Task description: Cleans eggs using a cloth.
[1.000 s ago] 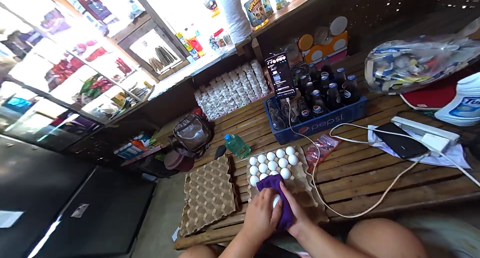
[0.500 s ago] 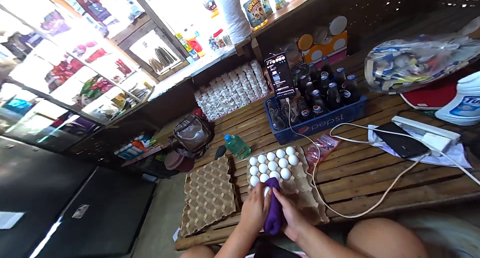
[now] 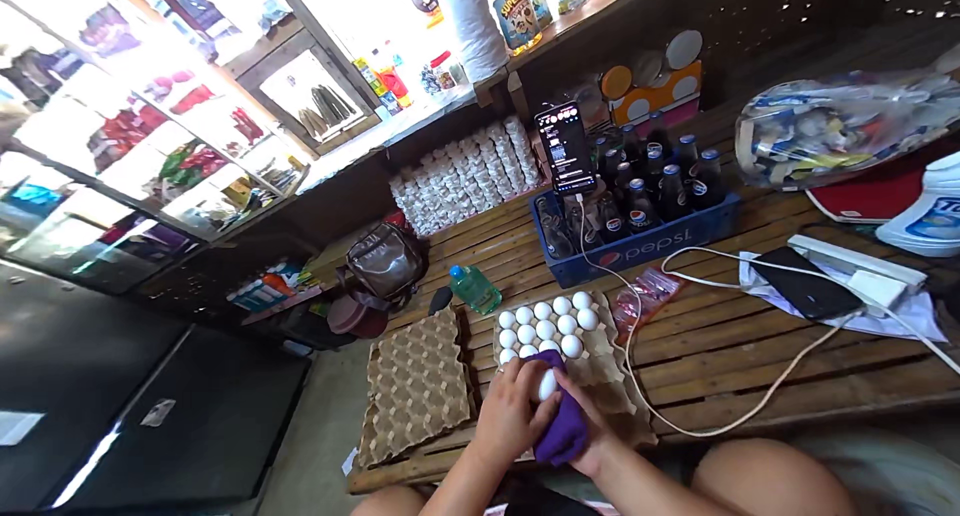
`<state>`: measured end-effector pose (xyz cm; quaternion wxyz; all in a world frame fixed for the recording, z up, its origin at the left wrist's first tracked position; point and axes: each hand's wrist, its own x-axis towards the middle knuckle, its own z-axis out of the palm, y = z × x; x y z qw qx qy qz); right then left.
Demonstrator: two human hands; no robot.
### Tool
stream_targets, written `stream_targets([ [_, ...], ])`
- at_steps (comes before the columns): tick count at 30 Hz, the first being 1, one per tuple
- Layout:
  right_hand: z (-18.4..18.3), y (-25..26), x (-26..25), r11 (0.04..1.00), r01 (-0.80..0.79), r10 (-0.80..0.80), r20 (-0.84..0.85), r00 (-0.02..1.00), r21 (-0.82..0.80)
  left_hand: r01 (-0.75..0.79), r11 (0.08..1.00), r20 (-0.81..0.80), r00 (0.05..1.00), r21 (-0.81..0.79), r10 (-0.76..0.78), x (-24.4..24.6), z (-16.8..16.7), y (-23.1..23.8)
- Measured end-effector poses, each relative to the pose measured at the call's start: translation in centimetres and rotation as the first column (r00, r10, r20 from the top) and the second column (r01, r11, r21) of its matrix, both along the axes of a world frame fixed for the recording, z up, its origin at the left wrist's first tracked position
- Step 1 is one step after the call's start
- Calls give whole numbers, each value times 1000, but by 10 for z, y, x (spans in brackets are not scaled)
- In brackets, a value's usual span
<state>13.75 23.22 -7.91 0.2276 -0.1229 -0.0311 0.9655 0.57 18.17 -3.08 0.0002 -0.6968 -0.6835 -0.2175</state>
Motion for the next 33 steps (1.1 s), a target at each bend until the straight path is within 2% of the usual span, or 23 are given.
stream_targets([
  [5,3,3,1,999,37,-38,-49,998,-31,89,988,16,996,126,-92,-12,13,12],
  [9,-5,5,-4,998,53,-55,-80,995,-30,189,965,-48,982,181,-183,-32,36,54],
  [14,-4,6,-2,1000,2,-4,70,998,27,168,979,-281,951,111,-132,-52,62,133],
  [18,-2,3,2,1000,6,-6,40,999,17,139,986,-399,912,92,-91,-60,74,187],
  [21,-3,2,1,1000,14,-15,15,1000,15,219,969,-489,862,117,-136,-58,83,219],
  [24,-5,3,-1,1000,16,-16,-20,1000,-5,273,958,-549,816,91,-180,-51,92,242],
  [27,-4,2,-2,999,37,-38,22,999,40,294,954,-585,785,63,-203,-48,95,259],
  [33,-5,2,-2,998,58,-59,43,997,40,280,960,-622,754,18,-208,-50,95,277],
])
